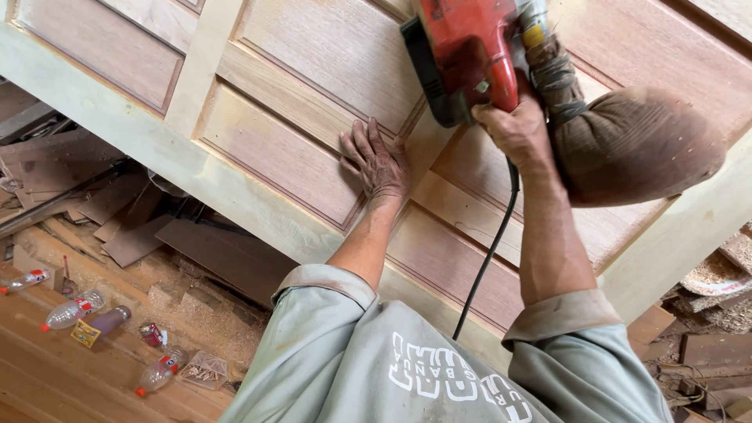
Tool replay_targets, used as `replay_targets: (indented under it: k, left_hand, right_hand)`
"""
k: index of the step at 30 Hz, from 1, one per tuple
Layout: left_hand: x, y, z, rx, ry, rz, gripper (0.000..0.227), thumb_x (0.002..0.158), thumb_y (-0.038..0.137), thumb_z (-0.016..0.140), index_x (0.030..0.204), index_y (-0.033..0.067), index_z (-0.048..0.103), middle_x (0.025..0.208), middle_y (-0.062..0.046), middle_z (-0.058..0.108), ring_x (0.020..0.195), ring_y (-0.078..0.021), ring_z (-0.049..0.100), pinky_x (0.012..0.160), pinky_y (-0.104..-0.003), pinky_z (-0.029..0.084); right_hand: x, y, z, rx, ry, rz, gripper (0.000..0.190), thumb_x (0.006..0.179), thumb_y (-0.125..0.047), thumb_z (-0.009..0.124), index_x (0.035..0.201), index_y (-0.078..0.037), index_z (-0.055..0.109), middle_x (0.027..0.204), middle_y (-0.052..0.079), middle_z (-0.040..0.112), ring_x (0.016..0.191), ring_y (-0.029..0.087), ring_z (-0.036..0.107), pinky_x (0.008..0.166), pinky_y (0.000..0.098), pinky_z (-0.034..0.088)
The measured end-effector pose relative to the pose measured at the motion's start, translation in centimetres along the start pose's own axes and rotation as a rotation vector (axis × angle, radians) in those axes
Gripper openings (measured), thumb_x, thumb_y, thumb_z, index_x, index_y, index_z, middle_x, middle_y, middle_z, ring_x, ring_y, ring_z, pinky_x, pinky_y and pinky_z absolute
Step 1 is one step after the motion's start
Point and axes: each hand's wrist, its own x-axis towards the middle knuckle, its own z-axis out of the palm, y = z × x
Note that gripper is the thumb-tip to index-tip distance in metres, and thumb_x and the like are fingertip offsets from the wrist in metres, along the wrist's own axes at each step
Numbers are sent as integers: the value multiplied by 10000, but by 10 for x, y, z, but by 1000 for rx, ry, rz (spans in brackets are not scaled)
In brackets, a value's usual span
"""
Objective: Using an electric belt sander to smooth the surface of a multi-panel wooden door
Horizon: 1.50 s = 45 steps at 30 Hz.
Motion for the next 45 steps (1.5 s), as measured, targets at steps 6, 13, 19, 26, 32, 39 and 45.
replay_targets:
  k: [6,13,19,26,32,39,45]
  left_hand:
    - [1,1,-8,-64,-50,-7,629,1056,584,266,1543,214,413,1626,-83,373,1562,-416,226,1175,-711,224]
    - [1,1,-8,-48,-82,-20,708,1047,618,191,1566,190,410,1654,-105,335,1578,-411,183,1178,-727,235]
    - [-1,2,-9,-19,-38,8,679,1046,610,243,1550,197,430,1640,-102,349,1568,-412,226,1153,-716,299]
    - [1,-6,-4,-222,-14,3,662,1059,576,236,1557,180,420,1634,-97,376,1576,-400,215,1220,-684,226]
    - [22,-32,-46,-763,-158,-100,758,1045,612,195,1589,102,336,1637,-153,381,1572,-353,259,1276,-491,230]
    - [23,-22,-125,-885,-194,336,714,1114,612,263,1611,99,252,1682,-159,231,1617,-298,191,1368,-514,255]
    - [-19,-57,-133,-644,-56,492,687,1072,489,461,1598,66,333,1630,-214,231,1544,-384,283,1277,-505,250]
  right_hand:
    - [9,28,10,63,-3,-113,149,841,-256,710,953,-157,712,854,-52,668,815,83,625,796,255,552]
    - [12,14,-15,192,12,-120,366,837,-113,697,1181,-188,596,688,-25,571,527,66,509,404,222,387]
    - [4,4,-38,33,-11,-74,273,914,-196,667,1176,-186,591,739,-50,536,695,80,579,524,227,526]
    - [-23,19,-21,20,-2,-47,319,857,-224,685,1166,-201,613,760,-42,561,676,79,543,513,230,475]
    - [-54,54,1,45,-49,-23,163,843,-235,697,973,-179,617,725,-43,559,625,64,488,506,234,416]
    - [-87,108,47,-4,-105,-192,493,747,-259,732,1221,-149,652,1080,25,640,939,164,565,860,258,482]
    - [-125,165,96,124,-260,-336,647,802,-67,752,1405,-15,523,1235,260,574,1168,387,576,1054,518,425]
